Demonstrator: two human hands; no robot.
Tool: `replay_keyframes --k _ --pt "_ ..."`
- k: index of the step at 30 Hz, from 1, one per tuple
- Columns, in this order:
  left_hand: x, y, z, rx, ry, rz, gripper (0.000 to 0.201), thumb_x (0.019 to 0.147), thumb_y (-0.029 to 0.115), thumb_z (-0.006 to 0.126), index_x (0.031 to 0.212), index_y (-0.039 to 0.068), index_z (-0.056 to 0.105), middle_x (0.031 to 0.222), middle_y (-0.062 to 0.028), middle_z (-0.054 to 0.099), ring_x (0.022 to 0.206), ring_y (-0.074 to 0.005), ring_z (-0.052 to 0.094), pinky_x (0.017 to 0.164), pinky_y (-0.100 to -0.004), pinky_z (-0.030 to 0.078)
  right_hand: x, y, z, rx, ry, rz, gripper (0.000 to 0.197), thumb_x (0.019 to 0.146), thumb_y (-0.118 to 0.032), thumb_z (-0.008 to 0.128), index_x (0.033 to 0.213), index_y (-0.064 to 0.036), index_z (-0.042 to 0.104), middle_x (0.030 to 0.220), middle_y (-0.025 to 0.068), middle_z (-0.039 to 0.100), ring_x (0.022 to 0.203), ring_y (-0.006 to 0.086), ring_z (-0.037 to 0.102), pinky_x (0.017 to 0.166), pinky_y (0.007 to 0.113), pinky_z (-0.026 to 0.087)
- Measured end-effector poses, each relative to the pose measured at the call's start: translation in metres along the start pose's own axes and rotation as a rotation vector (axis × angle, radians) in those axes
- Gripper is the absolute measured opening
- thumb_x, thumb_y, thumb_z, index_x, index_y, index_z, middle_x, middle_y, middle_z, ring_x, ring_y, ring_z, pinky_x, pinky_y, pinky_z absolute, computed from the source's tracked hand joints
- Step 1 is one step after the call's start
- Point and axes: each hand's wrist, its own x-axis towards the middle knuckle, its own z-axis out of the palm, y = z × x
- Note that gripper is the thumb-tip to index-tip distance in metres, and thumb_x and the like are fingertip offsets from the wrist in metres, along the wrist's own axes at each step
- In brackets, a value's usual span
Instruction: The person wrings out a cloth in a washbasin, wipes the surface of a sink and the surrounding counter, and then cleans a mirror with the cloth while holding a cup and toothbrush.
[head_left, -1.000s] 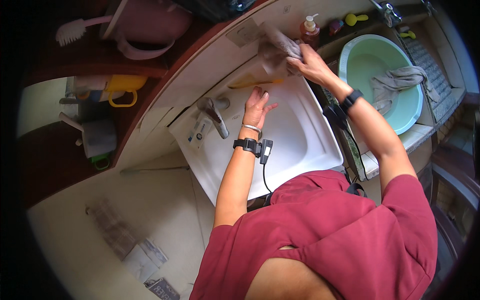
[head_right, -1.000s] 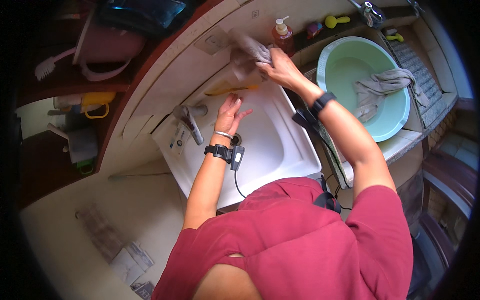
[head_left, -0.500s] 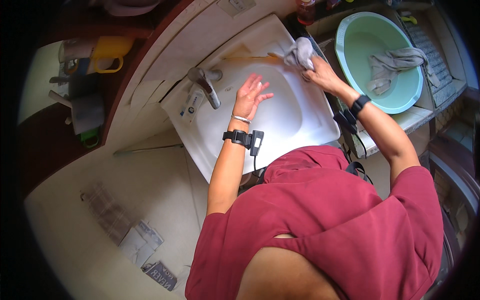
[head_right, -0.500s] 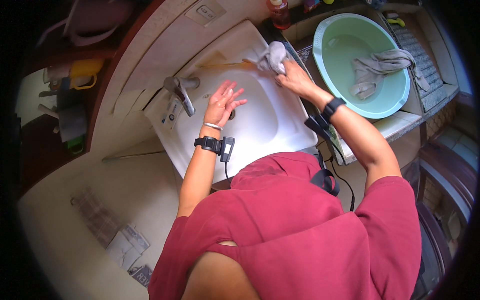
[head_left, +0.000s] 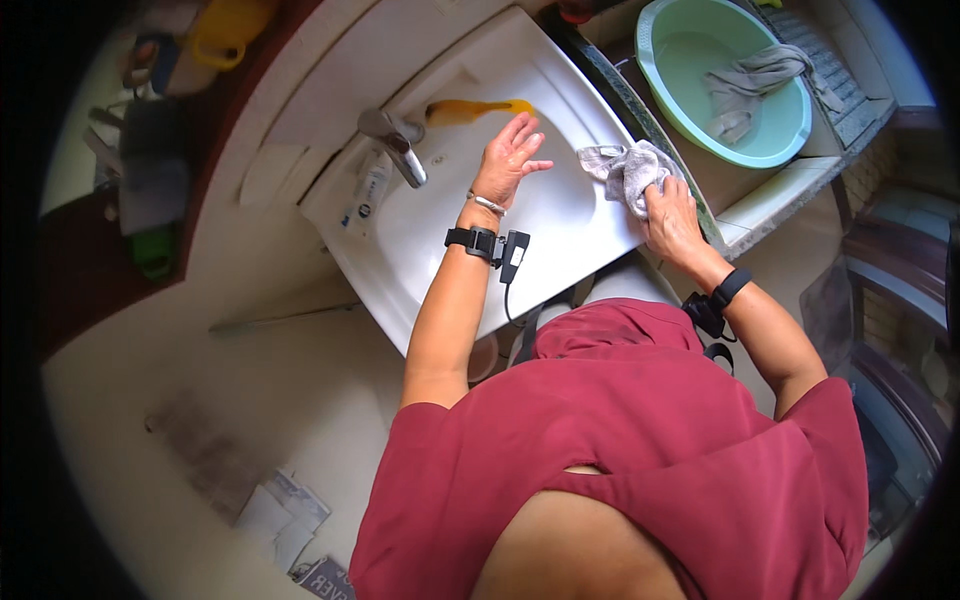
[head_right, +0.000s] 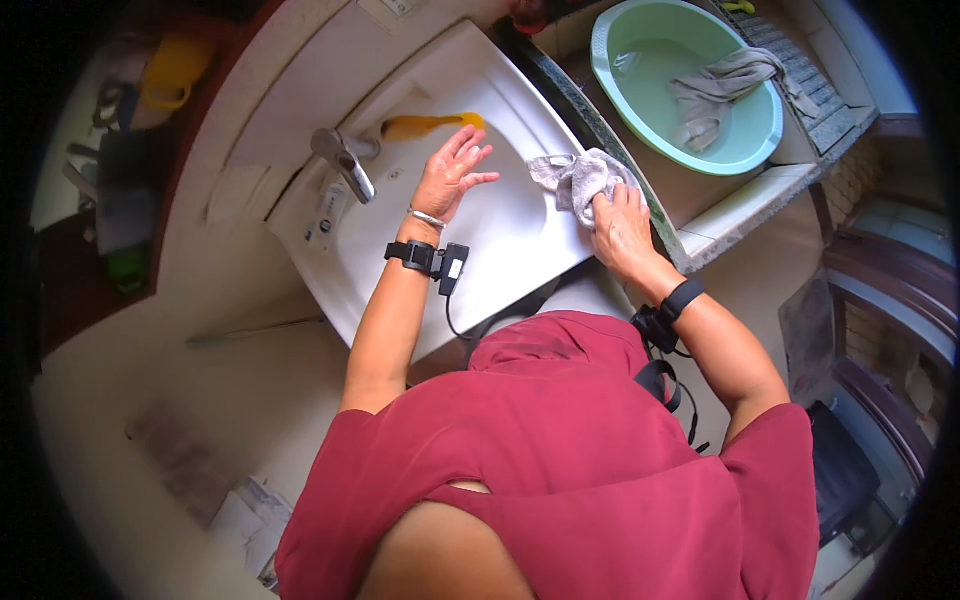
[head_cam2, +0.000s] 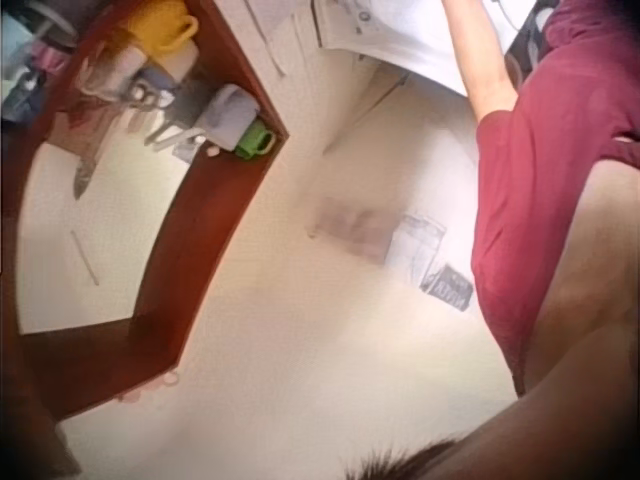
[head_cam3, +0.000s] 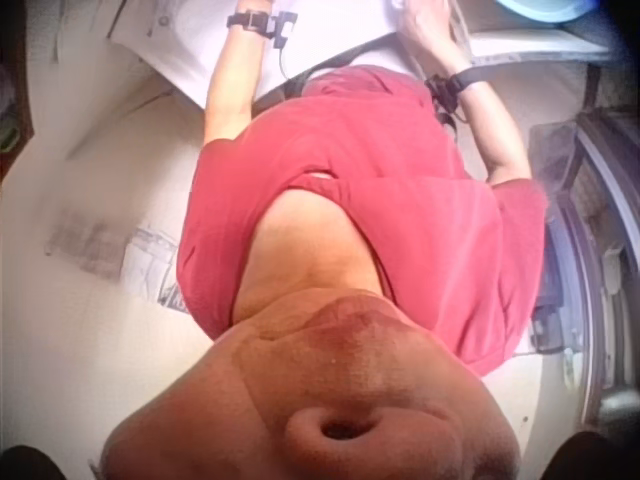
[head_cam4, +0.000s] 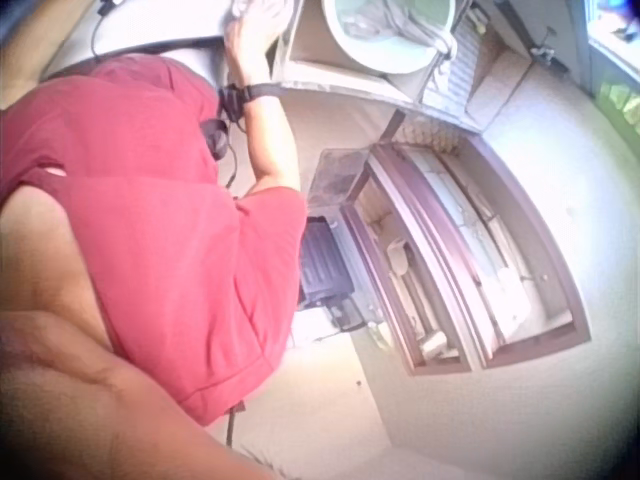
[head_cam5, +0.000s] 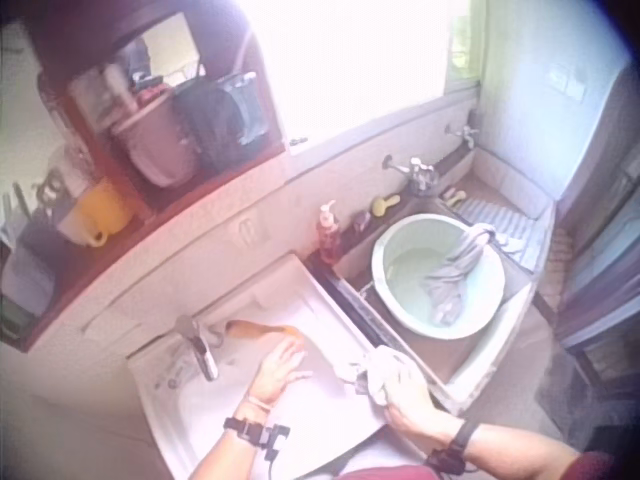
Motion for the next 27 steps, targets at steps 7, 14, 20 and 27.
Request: replay_keyframes --k 7,14,20,27 --pt "-0.127 -0.03 -0.032 0.265 -0.034 -0.091 0.042 0.1 0.016 0.058 0.134 -0.006 0.05 0.118 -0.0188 0.066 0.103 -0.0238 0.068 0.08 -0.0313 0.058 -0.018 -0.064 0.039 -0.063 -0.171 -0.11 0.037 0.072 -0.01 0.067 0.106 0.004 0.059 0.108 0.0255 0.055 0.1 0.0431 0.055 0.076 0.053 0.051" --pt "-0.31 -0.055 -0.1 0.217 0.538 0.033 0.028 0.099 0.01 0.057 0.122 -0.006 0.058 0.108 -0.0174 0.069 0.094 -0.0205 0.069 0.074 -0.0279 0.057 -0.018 -0.23 0.131 0.203 -0.642 -0.679 0.062 0.079 -0.03 0.075 0.126 -0.0001 0.048 0.116 0.0283 0.056 0.112 0.0438 0.054 0.095 0.052 0.044" --pt "-0.417 -0.093 -0.159 0.3 1.036 0.102 0.025 0.095 0.016 0.066 0.113 -0.001 0.065 0.098 -0.0064 0.068 0.084 -0.0119 0.063 0.071 -0.0266 0.054 -0.047 -0.351 0.173 0.106 -0.632 -1.092 0.064 0.079 -0.025 0.073 0.138 -0.0176 0.051 0.13 0.0207 0.046 0.121 0.0401 0.045 0.098 0.055 0.041" --pt "-0.438 -0.089 -0.197 0.145 0.953 0.144 0.026 0.098 0.017 0.062 0.116 -0.002 0.063 0.103 -0.0096 0.07 0.089 -0.0148 0.067 0.071 -0.0261 0.055 -0.03 -0.277 0.115 -0.156 -0.664 -0.91 0.056 0.077 -0.016 0.067 0.132 -0.0249 0.059 0.132 0.0172 0.043 0.123 0.0376 0.043 0.099 0.053 0.042"
